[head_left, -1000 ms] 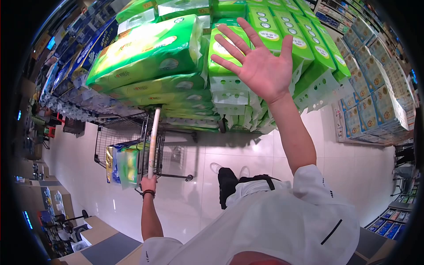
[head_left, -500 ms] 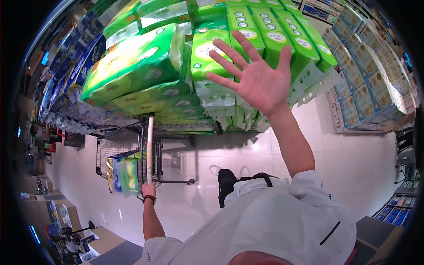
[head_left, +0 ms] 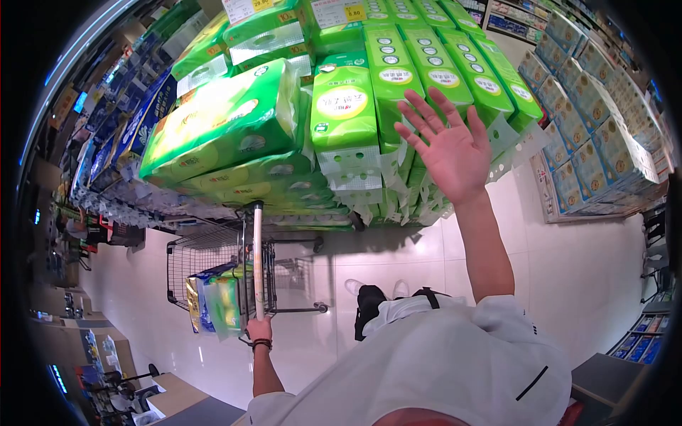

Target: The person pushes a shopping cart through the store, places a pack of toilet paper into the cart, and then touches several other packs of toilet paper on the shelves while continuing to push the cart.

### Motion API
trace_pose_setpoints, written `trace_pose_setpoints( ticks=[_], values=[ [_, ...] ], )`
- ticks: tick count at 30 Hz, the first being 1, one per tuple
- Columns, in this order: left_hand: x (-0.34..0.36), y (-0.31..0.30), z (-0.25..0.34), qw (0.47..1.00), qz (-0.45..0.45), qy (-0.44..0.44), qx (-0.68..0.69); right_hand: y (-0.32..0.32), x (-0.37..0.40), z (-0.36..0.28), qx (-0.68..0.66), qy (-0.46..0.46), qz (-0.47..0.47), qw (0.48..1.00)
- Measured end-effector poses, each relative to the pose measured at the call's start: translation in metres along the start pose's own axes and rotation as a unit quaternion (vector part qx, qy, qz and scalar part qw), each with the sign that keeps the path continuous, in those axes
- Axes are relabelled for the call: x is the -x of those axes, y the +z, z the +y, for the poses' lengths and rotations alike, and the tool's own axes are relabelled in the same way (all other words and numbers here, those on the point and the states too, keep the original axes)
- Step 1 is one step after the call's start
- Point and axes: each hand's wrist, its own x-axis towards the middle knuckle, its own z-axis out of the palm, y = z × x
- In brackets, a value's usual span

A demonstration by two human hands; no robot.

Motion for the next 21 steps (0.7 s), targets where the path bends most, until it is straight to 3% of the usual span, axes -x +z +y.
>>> trace_pose_setpoints(
  ticks=[3, 7, 10, 14, 17, 18, 21],
  values=[
    [0.022, 0.003, -0.005, 1.000, -0.002, 0.004, 0.005, -0.004, -0.010, -0.020, 0.202, -0.060, 0.012, 0.977],
    [0.054, 0.008, -0.015, 1.000, -0.023, -0.002, 0.007, 0.000, -0.052, -0.041, 0.430, -0.132, 0.054, 0.891],
    [0.087, 0.003, -0.005, 0.999, -0.030, -0.018, -0.021, -0.016, -0.103, -0.048, 0.590, -0.150, 0.052, 0.791],
    [0.116, 0.013, -0.014, 0.998, -0.027, -0.033, -0.047, -0.033, -0.155, -0.035, 0.739, -0.107, 0.025, 0.665],
    [0.144, 0.019, -0.010, 0.996, -0.032, -0.047, -0.062, -0.080, -0.187, -0.003, 0.848, -0.168, -0.030, 0.501],
    [0.149, 0.023, -0.011, 0.996, -0.032, -0.050, -0.067, -0.072, -0.187, -0.001, 0.906, -0.084, -0.032, 0.415],
    [0.177, 0.026, -0.013, 0.995, -0.048, -0.059, -0.059, -0.051, -0.187, 0.008, 0.934, -0.011, -0.022, 0.355]
  ],
)
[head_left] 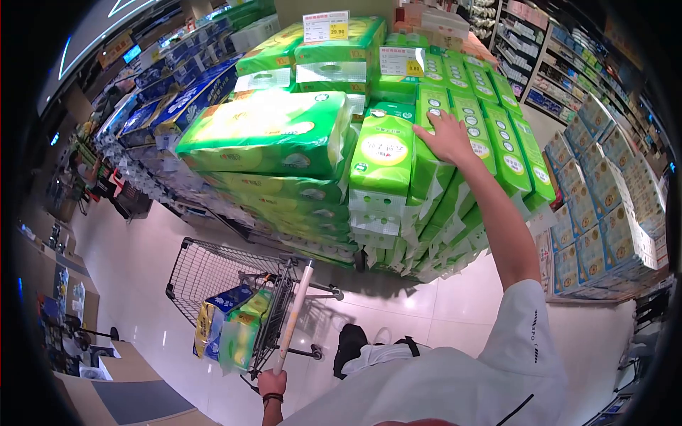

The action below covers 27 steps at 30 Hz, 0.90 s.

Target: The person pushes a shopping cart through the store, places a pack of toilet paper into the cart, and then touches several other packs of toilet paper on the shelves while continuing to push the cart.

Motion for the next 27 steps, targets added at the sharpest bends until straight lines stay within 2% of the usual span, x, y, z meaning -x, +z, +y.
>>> trace_pose_setpoints(
  ticks=[1, 13, 18, 21, 25, 27],
  values=[
    [0.008, 0.004, -0.003, 1.000, -0.001, 0.003, -0.004, 0.000, -0.003, -0.001, 0.017, 0.007, -0.031, 0.999],
    [0.075, 0.033, -0.016, 0.999, -0.011, 0.021, -0.026, 0.004, -0.005, 0.003, 0.042, -0.001, -0.032, 0.999],
    [0.083, 0.035, -0.014, 0.999, -0.010, -0.002, -0.034, 0.001, -0.008, 0.000, 0.033, 0.000, -0.046, 0.998],
    [0.088, 0.028, -0.004, 0.998, -0.017, -0.054, -0.041, 0.002, -0.006, 0.000, 0.032, 0.006, -0.048, 0.998],
    [0.074, 0.047, -0.027, 1.000, -0.017, -0.009, -0.001, 0.008, -0.006, 0.002, 0.006, 0.011, -0.017, 1.000],
    [0.072, 0.053, -0.031, 0.999, -0.026, -0.010, -0.021, 0.008, -0.005, 0.003, 0.037, 0.014, -0.041, 0.998]
  ],
)
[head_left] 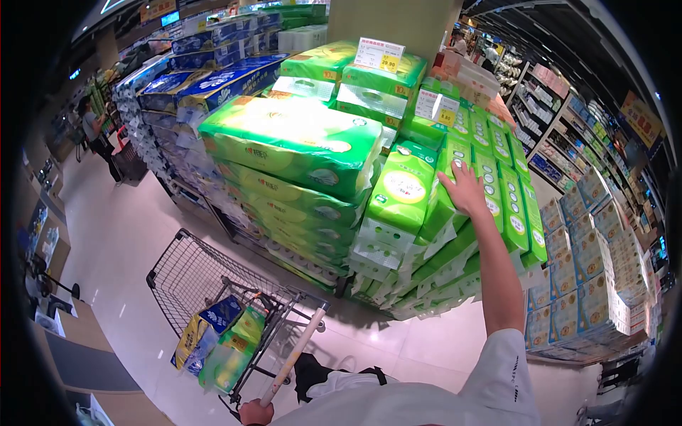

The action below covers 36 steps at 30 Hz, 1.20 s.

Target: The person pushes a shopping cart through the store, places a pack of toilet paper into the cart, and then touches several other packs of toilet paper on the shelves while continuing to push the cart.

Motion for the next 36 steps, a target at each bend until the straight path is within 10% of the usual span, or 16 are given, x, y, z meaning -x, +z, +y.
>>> trace_pose_setpoints(
  ticks=[5, 9, 36],
  values=[
    [-0.003, -0.068, 0.027, 0.983, -0.170, -0.045, 0.055, -0.005, -0.004, -0.006, 0.016, 0.001, -0.024, 1.000],
    [-0.037, -0.009, -0.008, 0.998, -0.040, -0.056, -0.011, -0.008, -0.004, -0.009, 0.007, 0.008, -0.028, 1.000],
    [-0.142, -0.093, -0.035, 0.997, -0.073, -0.022, -0.021, 0.003, -0.011, -0.001, -0.041, 0.007, 0.008, 0.999]
  ],
)
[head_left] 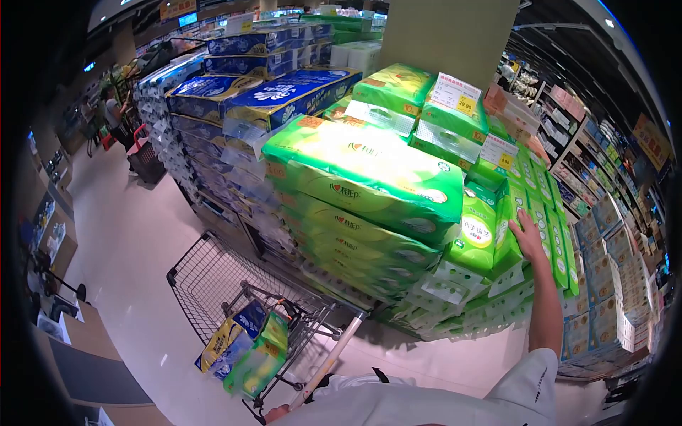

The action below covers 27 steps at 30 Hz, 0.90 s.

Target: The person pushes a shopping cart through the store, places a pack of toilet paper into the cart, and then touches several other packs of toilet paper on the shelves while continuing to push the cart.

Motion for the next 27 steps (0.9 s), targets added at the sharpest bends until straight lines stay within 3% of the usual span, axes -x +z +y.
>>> trace_pose_setpoints(
  ticks=[20, 23, 27],
  values=[
    [-0.056, -0.042, -0.026, 0.992, 0.078, 0.099, -0.008, 0.008, -0.023, 0.016, -0.067, 0.003, 0.016, 0.998],
    [-0.067, -0.053, -0.019, 0.992, 0.084, 0.096, -0.008, -0.005, -0.011, -0.030, -0.058, 0.084, 0.009, 0.995],
    [-0.088, -0.064, -0.013, 0.992, 0.077, 0.096, 0.005, 0.029, -0.028, 0.014, -0.084, 0.016, 0.138, 0.987]
  ],
)
